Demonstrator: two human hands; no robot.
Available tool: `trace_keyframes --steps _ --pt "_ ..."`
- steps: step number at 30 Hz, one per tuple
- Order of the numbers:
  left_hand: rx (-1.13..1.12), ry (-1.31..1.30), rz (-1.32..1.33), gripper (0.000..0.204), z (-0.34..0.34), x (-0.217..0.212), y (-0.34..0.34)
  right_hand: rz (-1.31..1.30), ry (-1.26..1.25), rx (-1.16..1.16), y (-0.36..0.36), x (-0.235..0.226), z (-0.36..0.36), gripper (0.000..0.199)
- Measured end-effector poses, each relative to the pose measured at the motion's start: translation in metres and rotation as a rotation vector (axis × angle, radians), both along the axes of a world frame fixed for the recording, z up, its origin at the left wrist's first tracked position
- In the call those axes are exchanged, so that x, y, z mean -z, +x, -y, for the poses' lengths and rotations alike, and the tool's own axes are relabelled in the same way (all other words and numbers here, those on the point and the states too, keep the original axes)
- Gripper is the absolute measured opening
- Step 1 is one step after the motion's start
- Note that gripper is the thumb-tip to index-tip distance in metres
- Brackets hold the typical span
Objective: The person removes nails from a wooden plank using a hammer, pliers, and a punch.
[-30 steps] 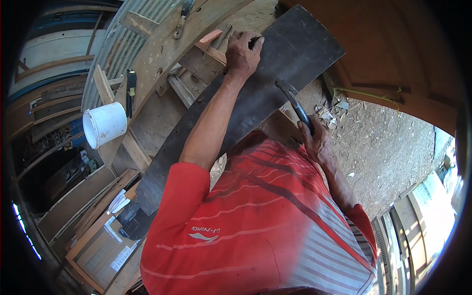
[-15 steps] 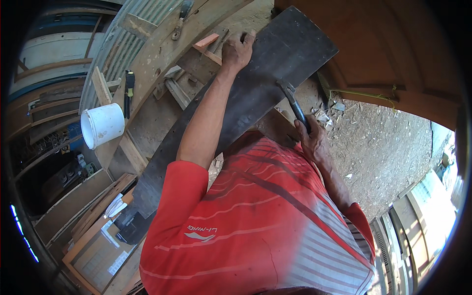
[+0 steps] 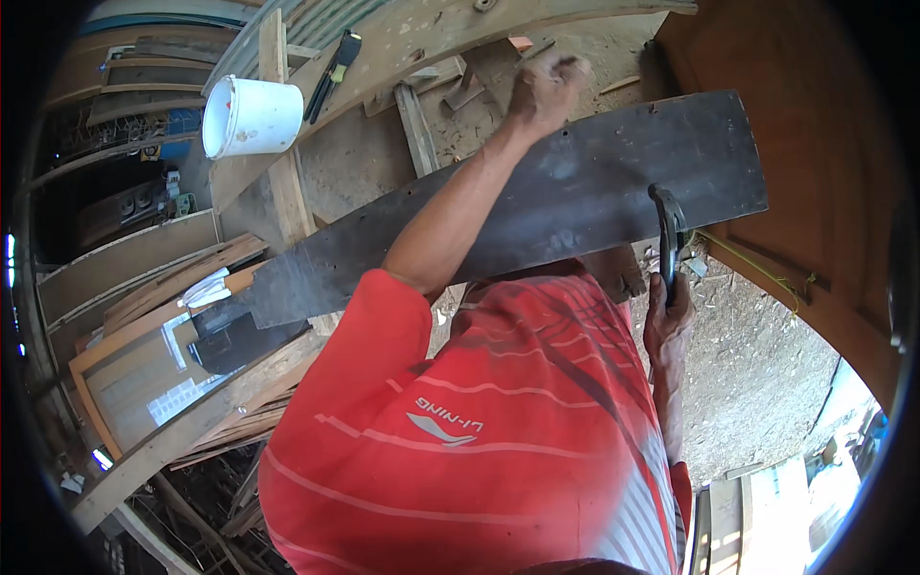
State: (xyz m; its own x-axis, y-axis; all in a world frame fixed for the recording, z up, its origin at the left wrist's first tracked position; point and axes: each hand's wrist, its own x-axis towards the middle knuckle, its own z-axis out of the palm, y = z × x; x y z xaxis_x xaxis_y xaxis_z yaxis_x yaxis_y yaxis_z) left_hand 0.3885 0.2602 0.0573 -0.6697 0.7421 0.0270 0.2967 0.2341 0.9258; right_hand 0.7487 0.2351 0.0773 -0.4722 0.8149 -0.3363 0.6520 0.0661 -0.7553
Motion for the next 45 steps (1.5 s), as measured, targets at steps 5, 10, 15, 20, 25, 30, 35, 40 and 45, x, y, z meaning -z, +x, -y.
trace_keyframes --steps 5,10,15,20,25,30,35,40,45 --pt "-0.322 -0.076 -0.38 0.032 0.081 -0.008 -0.114 -0.013 0.052 -0.023 -0.018 -0.008 0.007 0.028" --pt "-0.506 -0.237 -0.802 0.031 0.188 -0.01 -0.227 -0.045 0.193 -0.178 -0.06 -0.019 0.02 0.031" --pt "-0.546 -0.42 -0.848 0.038 0.242 -0.011 -0.252 -0.108 0.266 -0.341 -0.145 -0.038 0.023 0.031" --pt "-0.523 -0.309 -0.82 0.043 0.256 -0.001 -0.24 -0.155 0.282 -0.462 -0.268 -0.043 0.012 0.03" --pt "-0.548 -0.345 -0.779 0.056 0.271 0.032 -0.251 -0.201 0.396 -0.58 -0.402 -0.019 -0.014 0.031" --pt "-0.475 -0.487 -0.813 0.056 0.288 0.038 -0.277 -0.078 0.699 -0.679 -0.483 0.017 -0.026 0.039" --pt "-0.413 -0.651 -0.829 0.05 0.288 0.037 -0.297 0.107 0.701 -0.722 -0.468 0.03 -0.015 0.047" --pt "-0.319 -0.745 -0.797 0.055 0.304 0.037 -0.312 -0.219 0.881 -0.566 -0.381 0.025 0.044 0.047" --pt "-0.323 -0.689 -0.679 0.057 0.294 0.003 -0.276 -0.321 0.644 -0.546 -0.257 -0.004 0.082 0.041"
